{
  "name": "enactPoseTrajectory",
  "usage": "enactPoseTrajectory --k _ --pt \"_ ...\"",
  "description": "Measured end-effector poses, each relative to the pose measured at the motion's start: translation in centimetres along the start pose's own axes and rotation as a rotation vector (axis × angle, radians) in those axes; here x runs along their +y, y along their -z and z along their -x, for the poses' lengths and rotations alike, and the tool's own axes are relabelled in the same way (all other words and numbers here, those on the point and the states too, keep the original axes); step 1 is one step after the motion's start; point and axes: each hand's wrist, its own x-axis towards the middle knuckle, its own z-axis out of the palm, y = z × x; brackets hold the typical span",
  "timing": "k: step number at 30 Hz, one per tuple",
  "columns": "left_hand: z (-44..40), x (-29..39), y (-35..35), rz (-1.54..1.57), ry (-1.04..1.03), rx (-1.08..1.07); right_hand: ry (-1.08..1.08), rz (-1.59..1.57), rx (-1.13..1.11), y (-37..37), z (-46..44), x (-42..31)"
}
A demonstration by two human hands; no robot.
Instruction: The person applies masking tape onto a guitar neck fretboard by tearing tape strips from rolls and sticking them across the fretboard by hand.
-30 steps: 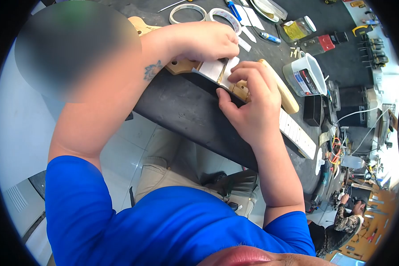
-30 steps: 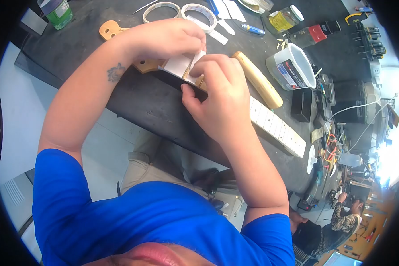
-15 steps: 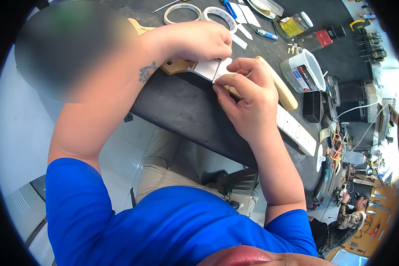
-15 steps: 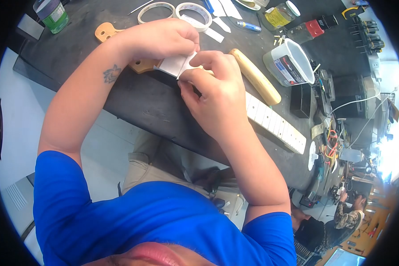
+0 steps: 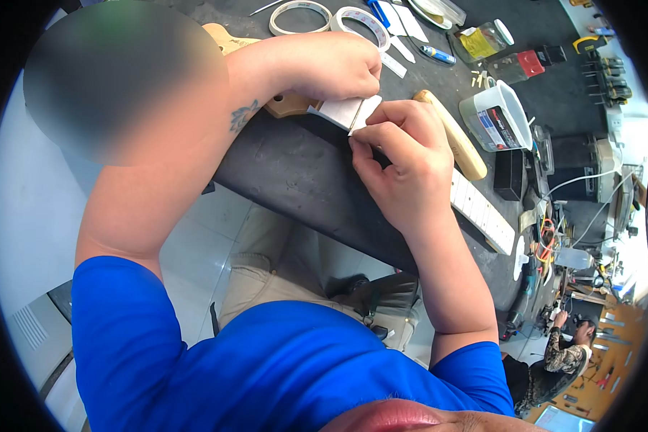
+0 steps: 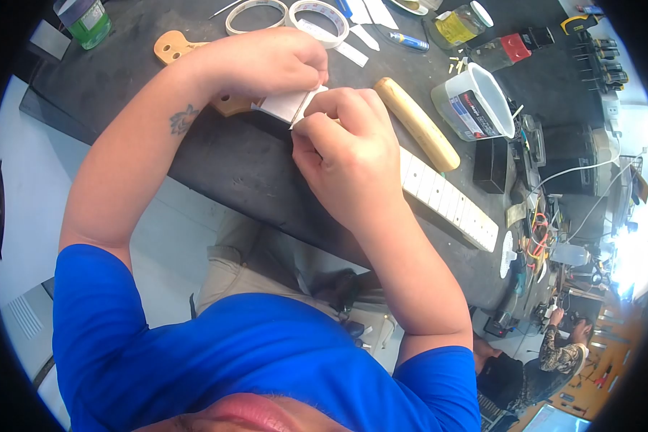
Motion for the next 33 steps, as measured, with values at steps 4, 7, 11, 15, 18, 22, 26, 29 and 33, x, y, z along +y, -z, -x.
enactPoseTrajectory --k 4,7,11,15,18,22,26,29,33 --pt "-0.04 0.08 -0.10 0.011 0.019 -0.003 0.008 0.006 -0.007 0.03 0.04 0.11" --pt "-0.09 0.02 -0.20 0.016 0.021 0.005 0.023 0.005 -0.001 -0.01 0.02 0.19" --pt "0.16 0.59 -0.01 0.023 0.057 -0.007 0.017 -0.004 -0.004 0.01 0.13 0.21" --pt "-0.05 0.26 -0.05 -0.007 0.032 -0.008 0.015 -0.011 -0.001 -0.05 0.11 0.25" --pt "0.06 0.52 0.02 -0.001 0.040 -0.007 0.031 0.004 -0.018 0.21 -0.21 0.20" --pt "-0.43 0.09 -0.31 0.018 0.056 -0.010 -0.002 -0.025 -0.031 0.09 -0.10 0.14" --pt "-0.33 0.30 -0.22 0.010 0.058 -0.009 0.005 -0.020 -0.064 0.31 -0.15 0.14" --pt "-0.48 0.08 -0.26 -0.004 0.033 -0.003 0.006 -0.018 -0.055 0.25 -0.14 0.02" --pt "-0.32 0.53 -0.15 -0.004 0.060 -0.016 0.005 -0.008 -0.052 0.19 -0.10 -0.07"
